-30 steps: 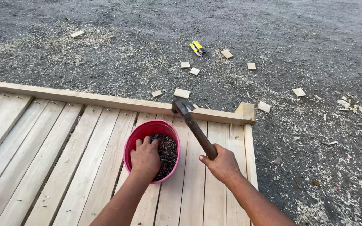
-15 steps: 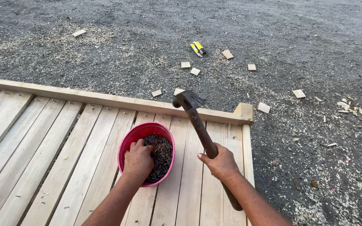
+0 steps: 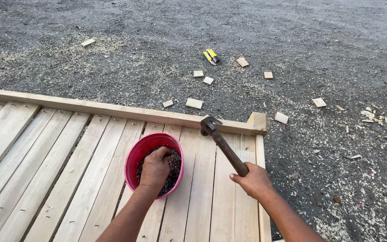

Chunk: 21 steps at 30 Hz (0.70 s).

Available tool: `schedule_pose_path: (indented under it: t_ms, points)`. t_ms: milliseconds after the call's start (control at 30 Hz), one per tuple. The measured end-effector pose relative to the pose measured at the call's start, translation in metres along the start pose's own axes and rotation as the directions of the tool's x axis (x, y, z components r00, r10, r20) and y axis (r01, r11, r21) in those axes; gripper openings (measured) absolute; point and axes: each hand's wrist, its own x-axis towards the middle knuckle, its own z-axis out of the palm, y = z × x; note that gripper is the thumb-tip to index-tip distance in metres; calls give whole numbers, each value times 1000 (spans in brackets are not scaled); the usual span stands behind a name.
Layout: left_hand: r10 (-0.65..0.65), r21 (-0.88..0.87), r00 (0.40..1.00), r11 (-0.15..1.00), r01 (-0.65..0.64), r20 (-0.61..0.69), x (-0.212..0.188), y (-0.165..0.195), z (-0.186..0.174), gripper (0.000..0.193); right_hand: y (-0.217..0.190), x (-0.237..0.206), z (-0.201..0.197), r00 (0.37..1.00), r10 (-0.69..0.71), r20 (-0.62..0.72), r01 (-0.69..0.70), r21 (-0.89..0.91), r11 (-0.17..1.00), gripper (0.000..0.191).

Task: The person hammers nails into a wooden frame using a hammer. They repeatedly pick nails from a pink bucket and drive them into the wood slats, working along the edge of the frame.

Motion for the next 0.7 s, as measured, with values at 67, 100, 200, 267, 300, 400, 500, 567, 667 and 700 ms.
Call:
schedule_pose_path:
  t_ms: [67, 100, 200, 267, 300, 400, 500, 567, 667, 700]
  points:
    - [-65, -67, 998, 996, 65, 4, 2, 4, 1, 23, 13, 4, 0, 972, -208, -112, 206, -32, 978, 40]
    - [-118, -68, 993, 991, 120, 23, 2, 5, 1, 26, 17, 5, -2, 983, -166, -80, 161, -65, 985, 39]
    - [-70, 42, 997, 997, 71, -20, 3, 3, 3, 34, 16, 6, -12, 999, 32, 31, -29, -101, 994, 35]
    - [-46, 67, 998, 997, 50, -50, 4, -1, 3, 42, 9, 3, -22, 959, 242, 148, -236, -59, 970, 33]
    - [-74, 32, 996, 997, 75, -51, 5, -3, 3, 46, 5, 1, -29, 959, 241, 146, -234, -68, 970, 33]
    - [-141, -9, 986, 990, 141, -94, 11, -10, 4, 36, -6, -8, -44, 961, 236, 145, -220, -119, 968, 30]
    - [-102, -34, 971, 995, 97, -216, 18, -14, 5, 22, -12, -15, -50, 961, 235, 148, -211, -164, 964, 27]
    - [-187, -207, 959, 968, 143, -211, 23, -13, 5, 18, -14, -18, -50, 956, 247, 158, -228, -127, 965, 27]
    - [-352, -577, 936, 768, 279, -18, 28, -2, 7, 17, -14, -19, -48, 963, 225, 147, -204, -142, 969, 26]
    - [-326, -652, 945, 715, 252, 8, 29, 3, 8, 17, -14, -19, -47, 964, 222, 148, -199, -156, 968, 26]
